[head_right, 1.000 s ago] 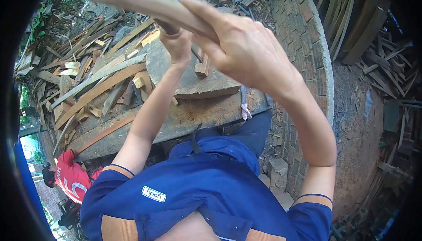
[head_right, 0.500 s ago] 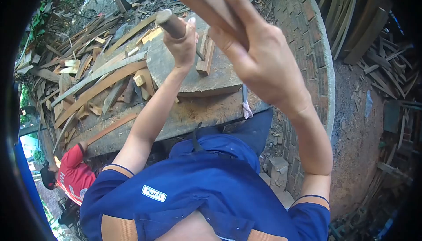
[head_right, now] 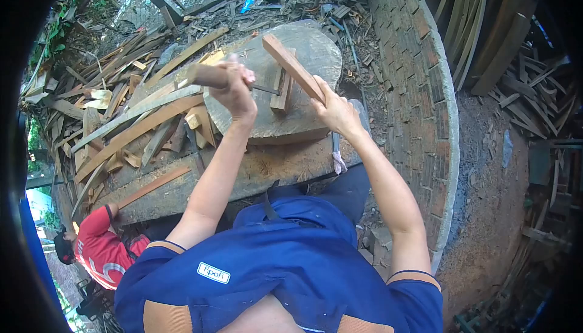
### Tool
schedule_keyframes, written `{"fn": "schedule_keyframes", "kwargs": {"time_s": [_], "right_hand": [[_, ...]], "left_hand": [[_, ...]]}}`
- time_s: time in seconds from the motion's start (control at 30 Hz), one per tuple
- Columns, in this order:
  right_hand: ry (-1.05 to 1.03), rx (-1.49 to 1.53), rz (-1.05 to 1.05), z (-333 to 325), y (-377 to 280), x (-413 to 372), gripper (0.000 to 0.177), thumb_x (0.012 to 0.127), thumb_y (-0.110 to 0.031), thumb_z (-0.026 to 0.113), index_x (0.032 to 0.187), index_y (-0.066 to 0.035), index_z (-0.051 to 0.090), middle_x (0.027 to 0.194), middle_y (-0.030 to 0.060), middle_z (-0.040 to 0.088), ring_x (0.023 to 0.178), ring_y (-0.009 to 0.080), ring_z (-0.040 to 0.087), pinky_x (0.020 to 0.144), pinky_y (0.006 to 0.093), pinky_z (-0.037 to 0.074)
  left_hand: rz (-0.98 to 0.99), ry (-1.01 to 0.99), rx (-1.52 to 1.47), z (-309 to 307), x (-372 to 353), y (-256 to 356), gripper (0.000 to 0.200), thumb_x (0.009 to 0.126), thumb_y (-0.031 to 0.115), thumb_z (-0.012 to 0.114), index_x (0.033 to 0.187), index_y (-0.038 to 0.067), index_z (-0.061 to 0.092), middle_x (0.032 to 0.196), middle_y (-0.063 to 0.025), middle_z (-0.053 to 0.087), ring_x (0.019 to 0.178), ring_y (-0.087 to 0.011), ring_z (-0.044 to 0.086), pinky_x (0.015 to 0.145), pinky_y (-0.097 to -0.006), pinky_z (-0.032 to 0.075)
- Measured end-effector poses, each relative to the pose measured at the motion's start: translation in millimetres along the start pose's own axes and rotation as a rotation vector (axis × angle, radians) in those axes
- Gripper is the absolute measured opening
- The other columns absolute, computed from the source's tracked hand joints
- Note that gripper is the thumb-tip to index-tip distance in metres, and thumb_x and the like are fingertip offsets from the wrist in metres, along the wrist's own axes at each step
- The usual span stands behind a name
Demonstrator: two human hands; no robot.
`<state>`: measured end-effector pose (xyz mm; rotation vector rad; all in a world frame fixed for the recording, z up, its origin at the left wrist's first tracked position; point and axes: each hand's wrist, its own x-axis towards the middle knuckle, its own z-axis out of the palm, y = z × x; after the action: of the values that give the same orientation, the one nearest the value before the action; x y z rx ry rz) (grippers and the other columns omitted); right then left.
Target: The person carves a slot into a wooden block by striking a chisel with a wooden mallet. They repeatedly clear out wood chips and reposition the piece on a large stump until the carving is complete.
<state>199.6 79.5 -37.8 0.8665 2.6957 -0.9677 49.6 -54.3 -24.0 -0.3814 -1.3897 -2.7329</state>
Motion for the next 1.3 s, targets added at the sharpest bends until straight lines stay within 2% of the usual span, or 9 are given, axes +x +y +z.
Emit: {"fn": "schedule_keyframes", "kwargs": {"time_s": [0.2,0.33,0.47,0.63,0.77,0.83,1.03,1.17,1.3], "right_hand": [[0.043,0.133,-0.034,20.2,-0.9,-3.6,0.066,0.092,-0.037,0.054,0.151,-0.029,0.025,0.122,0.0265,0.062,0.112,0.0479,0.058,0.098,0.0536,0.046],[0.076,0.066,-0.032,23.3,-11.7,-9.5,0.065,0.092,-0.037,0.054,0.15,-0.032,0.025,0.121,0.0268,0.062,0.11,0.0487,0.059,0.096,0.0544,0.047],[0.091,0.117,0.038,24.0,0.5,-14.5,0.064,0.091,-0.037,0.054,0.149,-0.029,0.028,0.117,0.0262,0.064,0.109,0.0483,0.06,0.096,0.0532,0.047],[0.166,0.3,0.023,9.2,1.4,-25.8,0.064,0.093,-0.037,0.053,0.15,-0.024,0.028,0.109,0.0255,0.067,0.103,0.0431,0.064,0.092,0.0503,0.049],[0.245,0.255,-0.1,0.8,-52.8,-49.2,0.064,0.095,-0.037,0.052,0.15,-0.014,0.029,0.095,0.0246,0.069,0.081,0.0421,0.069,0.072,0.051,0.056],[0.241,0.067,-0.228,8.7,-73.0,-52.9,0.063,0.095,-0.037,0.051,0.148,-0.011,0.031,0.094,0.0245,0.069,0.079,0.0428,0.069,0.07,0.0509,0.056],[0.03,0.356,-0.145,33.1,-67.5,-27.4,0.059,0.097,-0.055,0.04,0.138,-0.013,0.048,0.099,0.0257,0.068,0.096,0.0454,0.065,0.082,0.053,0.05],[0.724,-0.153,-0.221,60.1,-45.1,3.3,0.059,0.091,-0.053,0.057,0.122,-0.003,0.055,0.092,0.0173,0.066,0.082,0.0356,0.068,0.073,0.0452,0.054],[0.588,-0.238,-0.238,70.7,-34.2,19.7,0.062,0.086,-0.053,0.062,0.118,0.0,0.057,0.094,0.0152,0.066,0.08,0.0335,0.069,0.073,0.0442,0.055]], "left_hand": [[-0.156,0.431,-0.202,-35.1,25.8,10.7,0.019,0.093,0.018,0.066,0.087,0.009,0.05,0.061,0.0001,0.055,0.045,-0.0072,0.05,0.04,-0.0209,0.046],[-0.367,0.684,-0.166,-62.6,33.8,-4.2,0.034,0.095,0.033,0.065,0.079,0.011,0.045,0.059,-0.002,0.049,0.049,-0.0129,0.049,0.049,-0.0308,0.047],[-0.518,0.75,-0.4,-60.3,43.0,-1.7,0.038,0.097,0.04,0.059,0.079,0.013,0.039,0.059,-0.0016,0.045,0.049,-0.0137,0.042,0.051,-0.0317,0.043],[-0.442,0.38,-0.369,-57.3,47.0,4.9,0.032,0.095,0.035,0.064,0.083,0.011,0.044,0.065,-0.0021,0.049,0.048,-0.0112,0.043,0.049,-0.0297,0.042],[-0.588,-0.199,-0.019,-57.5,20.9,20.3,0.057,0.091,0.042,0.067,0.129,0.003,0.049,0.101,-0.0132,0.068,0.045,-0.0057,0.048,0.038,-0.0207,0.042],[-0.728,-0.307,0.072,-59.4,1.9,18.5,0.055,0.093,0.05,0.061,0.13,0.011,0.05,0.11,-0.0055,0.065,0.049,-0.004,0.042,0.04,-0.0181,0.031],[-0.816,-0.113,-0.128,-90.8,-13.4,13.4,0.055,0.089,0.045,0.067,0.127,0.009,0.051,0.1,-0.0064,0.068,0.043,-0.005,0.038,0.038,-0.0214,0.032],[-0.797,-0.074,-0.064,-112.2,-9.3,17.7,0.05,0.087,0.053,0.065,0.119,0.015,0.055,0.096,-0.0017,0.068,0.043,-0.0041,0.039,0.038,-0.0183,0.031],[-0.784,-0.025,-0.018,-111.7,-10.7,15.9,0.049,0.086,0.053,0.066,0.116,0.016,0.057,0.095,-0.0019,0.069,0.044,-0.0042,0.04,0.039,-0.0192,0.032]]}}
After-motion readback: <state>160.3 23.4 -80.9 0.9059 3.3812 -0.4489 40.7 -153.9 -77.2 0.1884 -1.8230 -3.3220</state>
